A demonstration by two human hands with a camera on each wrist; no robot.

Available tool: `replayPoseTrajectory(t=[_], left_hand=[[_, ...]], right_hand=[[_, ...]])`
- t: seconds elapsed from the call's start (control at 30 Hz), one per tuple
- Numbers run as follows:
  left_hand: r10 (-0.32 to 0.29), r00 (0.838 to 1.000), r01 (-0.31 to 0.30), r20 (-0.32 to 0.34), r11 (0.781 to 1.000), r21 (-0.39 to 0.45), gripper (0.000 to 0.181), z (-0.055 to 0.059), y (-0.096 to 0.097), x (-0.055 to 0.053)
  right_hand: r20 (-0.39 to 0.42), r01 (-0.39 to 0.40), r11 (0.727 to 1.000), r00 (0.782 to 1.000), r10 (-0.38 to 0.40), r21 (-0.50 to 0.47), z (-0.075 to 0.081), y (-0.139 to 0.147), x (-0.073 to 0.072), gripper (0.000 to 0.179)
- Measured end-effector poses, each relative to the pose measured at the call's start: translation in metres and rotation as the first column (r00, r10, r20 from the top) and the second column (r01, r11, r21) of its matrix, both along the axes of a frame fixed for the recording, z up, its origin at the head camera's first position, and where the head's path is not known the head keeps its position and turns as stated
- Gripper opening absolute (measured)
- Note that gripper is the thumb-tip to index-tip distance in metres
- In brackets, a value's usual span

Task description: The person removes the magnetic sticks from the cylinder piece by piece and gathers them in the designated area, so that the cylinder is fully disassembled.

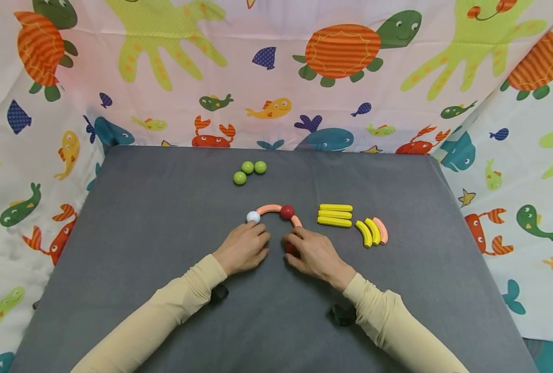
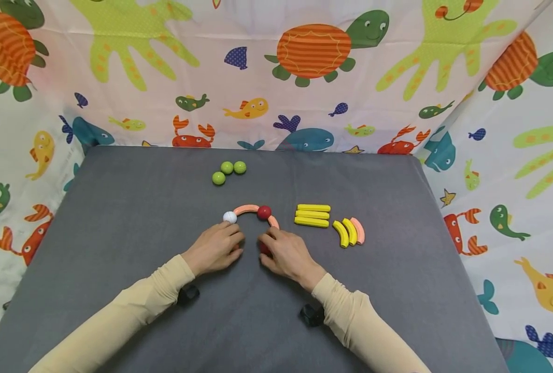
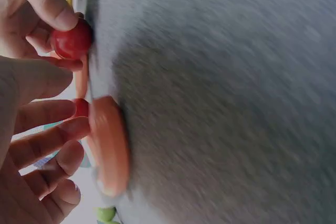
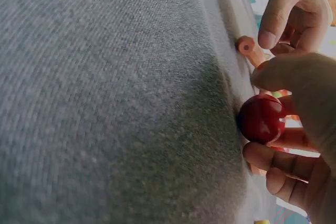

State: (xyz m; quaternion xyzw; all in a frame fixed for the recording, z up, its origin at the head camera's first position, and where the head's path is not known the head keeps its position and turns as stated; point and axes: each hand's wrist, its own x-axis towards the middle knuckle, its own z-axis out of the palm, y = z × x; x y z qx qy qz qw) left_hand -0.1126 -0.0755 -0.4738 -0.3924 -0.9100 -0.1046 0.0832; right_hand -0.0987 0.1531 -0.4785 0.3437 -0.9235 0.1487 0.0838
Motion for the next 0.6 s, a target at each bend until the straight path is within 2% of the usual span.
replayPoseTrajectory(t=[0.13, 0.2, 0.37, 0.47, 0.6], left_hand=[[-0.003, 0.998, -0.003, 0.070, 0.996, 0.084, 0.018, 0.006, 0.012, 0.002], [-0.017, 0.995, 0.005, 0.103, 0.994, 0.113, 0.021, 0.007, 0.018, 0.003], [-0.029, 0.991, 0.016, 0.132, 0.996, 0.093, 0.026, 0.005, 0.031, 0.004], [-0.017, 0.989, 0.006, 0.144, 0.997, 0.074, 0.026, 0.003, 0.035, 0.004], [-0.013, 0.989, 0.003, 0.149, 0.998, 0.065, 0.025, 0.000, 0.034, 0.004]], right_hand=[[0.039, 0.048, 0.995, 0.998, -0.045, -0.092, 0.006, 0.010, -0.003, 0.025], [0.058, 0.046, 0.991, 0.998, -0.039, -0.125, 0.007, 0.017, -0.007, 0.028], [0.092, -0.076, 0.992, 0.992, 0.085, -0.099, 0.002, 0.025, -0.013, 0.030], [0.062, -0.110, 0.990, 0.991, 0.115, -0.088, -0.002, 0.021, -0.011, 0.024], [-0.010, -0.084, 0.993, 0.996, 0.083, -0.078, -0.005, 0.011, -0.005, 0.019]])
